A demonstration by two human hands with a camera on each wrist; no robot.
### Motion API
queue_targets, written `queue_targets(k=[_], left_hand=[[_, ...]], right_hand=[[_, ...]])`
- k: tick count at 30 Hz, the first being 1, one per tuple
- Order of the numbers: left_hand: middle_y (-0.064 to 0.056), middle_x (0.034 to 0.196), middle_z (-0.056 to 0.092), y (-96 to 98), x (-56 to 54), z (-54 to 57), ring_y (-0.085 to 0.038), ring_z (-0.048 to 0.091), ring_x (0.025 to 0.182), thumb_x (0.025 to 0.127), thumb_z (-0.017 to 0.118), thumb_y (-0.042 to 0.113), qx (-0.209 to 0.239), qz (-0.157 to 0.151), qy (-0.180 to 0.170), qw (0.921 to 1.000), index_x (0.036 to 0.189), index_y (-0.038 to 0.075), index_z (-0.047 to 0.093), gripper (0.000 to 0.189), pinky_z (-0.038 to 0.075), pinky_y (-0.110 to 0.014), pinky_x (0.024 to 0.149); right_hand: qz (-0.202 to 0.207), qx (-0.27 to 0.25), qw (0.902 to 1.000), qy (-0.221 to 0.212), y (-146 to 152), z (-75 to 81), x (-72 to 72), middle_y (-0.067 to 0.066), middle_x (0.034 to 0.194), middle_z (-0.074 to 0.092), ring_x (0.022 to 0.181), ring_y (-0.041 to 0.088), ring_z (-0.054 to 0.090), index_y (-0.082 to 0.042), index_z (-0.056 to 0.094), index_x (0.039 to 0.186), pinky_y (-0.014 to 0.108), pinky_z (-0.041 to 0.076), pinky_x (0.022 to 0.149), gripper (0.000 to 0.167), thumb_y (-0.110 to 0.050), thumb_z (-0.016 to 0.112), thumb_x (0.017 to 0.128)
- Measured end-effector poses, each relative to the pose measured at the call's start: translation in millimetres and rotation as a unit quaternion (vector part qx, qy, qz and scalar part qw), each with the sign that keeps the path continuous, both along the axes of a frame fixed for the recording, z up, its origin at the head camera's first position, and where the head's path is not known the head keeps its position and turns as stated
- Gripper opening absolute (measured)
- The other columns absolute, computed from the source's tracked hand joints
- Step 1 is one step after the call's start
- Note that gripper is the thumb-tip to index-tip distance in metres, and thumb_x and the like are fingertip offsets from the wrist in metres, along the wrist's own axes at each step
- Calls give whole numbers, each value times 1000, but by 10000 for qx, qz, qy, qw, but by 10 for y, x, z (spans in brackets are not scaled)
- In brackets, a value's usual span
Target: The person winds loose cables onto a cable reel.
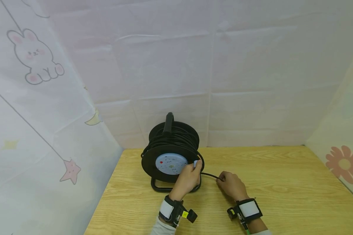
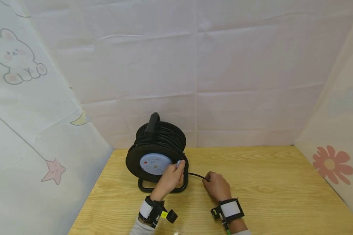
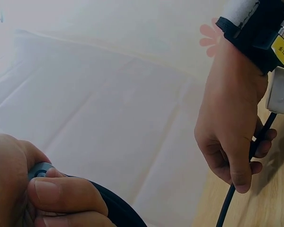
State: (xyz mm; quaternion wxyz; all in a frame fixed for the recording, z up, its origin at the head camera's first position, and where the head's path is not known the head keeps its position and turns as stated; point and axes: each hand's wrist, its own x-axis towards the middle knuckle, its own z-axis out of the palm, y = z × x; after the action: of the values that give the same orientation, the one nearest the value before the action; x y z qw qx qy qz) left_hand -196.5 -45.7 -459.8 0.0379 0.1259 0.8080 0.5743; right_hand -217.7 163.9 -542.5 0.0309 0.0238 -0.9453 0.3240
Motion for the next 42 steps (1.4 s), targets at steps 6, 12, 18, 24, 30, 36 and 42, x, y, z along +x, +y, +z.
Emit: queue_targets(k=[6,12,18,24,30,36,42], left_hand=[[8,47,41,3,-12,-47,-10,36,43,113,39,54,-45,-2,43,10000,60,16,48,66,29,-25,48],[11,48,42,-6,-8,-77,-8,37,43,114,38,54,-194,-27,81,9998,63,15,49,65,33,-26,47],[8,47,41,11,2,-107,-10,35,44,113,38,55,-228,11,-157,9996,63,16,49,65,30,-26,50],[7,48,43,13,12,-164,-11,35,44,113,37,56,-234,40,-178,9996,64,12,51,67,30,-26,50],[9,49,47,-2,4,-242,-9,38,43,113,38,55,-263,35,40,9996,64,14,54,66,33,-26,48],[12,48,43,-4,-4,-295,-8,34,43,113,39,57,-191,1,-54,9998,63,19,50,64,28,-25,45],[13,48,45,-10,-9,-348,-7,35,42,112,39,57,-322,54,-218,9992,62,20,51,64,28,-24,45]], right_hand=[[-28,20,10000,-61,-6,15,6,3,76,67,61,16,55,-4,73,98,31,41,53,13,-16,75,96],[-11,8,10000,-72,-10,22,11,3,76,66,63,17,55,-4,73,97,31,41,54,12,-16,74,96],[1,32,9999,-124,-12,14,1,4,77,67,64,17,57,-4,73,97,32,42,55,13,-17,76,96],[17,108,9998,-147,-12,12,3,5,79,70,65,16,59,-3,74,97,32,44,55,14,-17,78,95],[26,183,9998,-121,-8,6,2,3,77,70,63,16,57,-4,76,95,32,43,53,15,-19,79,94],[-3,246,9997,-72,-3,-10,5,0,72,66,60,15,54,-5,76,91,30,40,51,17,-21,80,94],[-5,274,9996,-44,-7,6,14,0,73,67,61,15,54,-6,77,90,31,40,51,17,-23,80,94]])
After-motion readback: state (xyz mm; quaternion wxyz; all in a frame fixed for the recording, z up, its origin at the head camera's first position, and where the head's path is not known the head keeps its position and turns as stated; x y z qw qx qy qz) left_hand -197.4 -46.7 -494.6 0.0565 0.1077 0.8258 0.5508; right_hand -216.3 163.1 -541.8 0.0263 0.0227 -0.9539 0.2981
